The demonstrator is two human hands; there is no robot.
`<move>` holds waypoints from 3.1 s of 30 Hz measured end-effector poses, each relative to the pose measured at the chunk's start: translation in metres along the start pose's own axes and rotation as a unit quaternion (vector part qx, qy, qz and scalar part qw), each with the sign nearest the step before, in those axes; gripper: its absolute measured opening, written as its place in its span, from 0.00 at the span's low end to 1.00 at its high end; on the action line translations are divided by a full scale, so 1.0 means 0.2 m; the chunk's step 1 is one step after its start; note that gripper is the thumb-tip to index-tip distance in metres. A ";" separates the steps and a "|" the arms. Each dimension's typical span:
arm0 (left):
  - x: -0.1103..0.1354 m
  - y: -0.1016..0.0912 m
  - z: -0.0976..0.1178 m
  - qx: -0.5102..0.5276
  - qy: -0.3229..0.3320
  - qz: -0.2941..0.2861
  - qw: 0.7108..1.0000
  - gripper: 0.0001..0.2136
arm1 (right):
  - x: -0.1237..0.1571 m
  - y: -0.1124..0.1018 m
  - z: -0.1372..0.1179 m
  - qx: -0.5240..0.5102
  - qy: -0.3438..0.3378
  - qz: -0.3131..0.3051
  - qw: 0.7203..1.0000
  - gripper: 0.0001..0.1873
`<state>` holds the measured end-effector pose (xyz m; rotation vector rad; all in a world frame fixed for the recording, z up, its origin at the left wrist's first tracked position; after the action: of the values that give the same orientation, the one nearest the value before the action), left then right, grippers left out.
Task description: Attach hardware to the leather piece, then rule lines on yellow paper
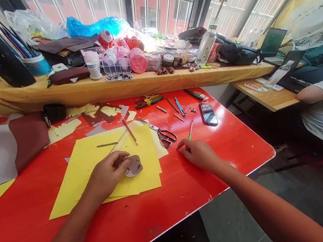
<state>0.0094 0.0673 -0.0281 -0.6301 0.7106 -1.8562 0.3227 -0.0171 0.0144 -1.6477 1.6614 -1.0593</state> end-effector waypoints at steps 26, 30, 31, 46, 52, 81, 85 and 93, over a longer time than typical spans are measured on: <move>0.04 -0.11 0.13 -0.017 0.102 0.078 0.992 0.15 | 0.01 0.12 -0.07 -0.060 -0.003 -0.070 0.996 0.06; 0.07 -0.11 0.20 -0.045 0.173 0.049 0.983 0.12 | 0.04 0.14 -0.12 -0.062 -0.004 -0.105 0.993 0.05; 0.08 -0.10 0.21 -0.054 0.190 0.039 0.980 0.12 | 0.05 0.15 -0.13 -0.063 -0.008 -0.115 0.991 0.04; 0.06 -0.03 0.17 -0.115 0.175 0.052 0.977 0.10 | 0.07 0.27 -0.34 -0.069 -0.083 -0.122 0.987 0.02; 0.05 -0.07 0.12 0.011 0.053 0.052 0.997 0.14 | 0.02 0.28 -0.47 -0.132 -0.158 -0.051 0.977 0.05; 0.05 -0.09 0.13 0.214 0.016 -0.041 0.976 0.17 | -0.11 0.36 -0.68 -0.187 -0.263 0.000 0.946 0.13; 0.04 -0.11 0.14 0.179 0.019 0.009 0.984 0.14 | -0.12 0.34 -0.65 -0.226 -0.239 0.022 0.944 0.13; 0.06 -0.13 0.16 0.106 0.034 0.066 0.992 0.12 | -0.14 0.36 -0.63 -0.237 -0.215 0.036 0.947 0.10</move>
<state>0.0108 0.0582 0.0144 -0.3766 0.5744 -1.8072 0.1801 0.0228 0.0167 -1.9212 1.7329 -0.2295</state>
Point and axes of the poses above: each hand's wrist, its own x-axis away from the middle knuckle, its own y-axis out of the palm, z = x × y, the point moved 7 cm from there along -x, towards the middle knuckle, and after that the axes turned 11 degrees about -x, right-handed, at the moved point
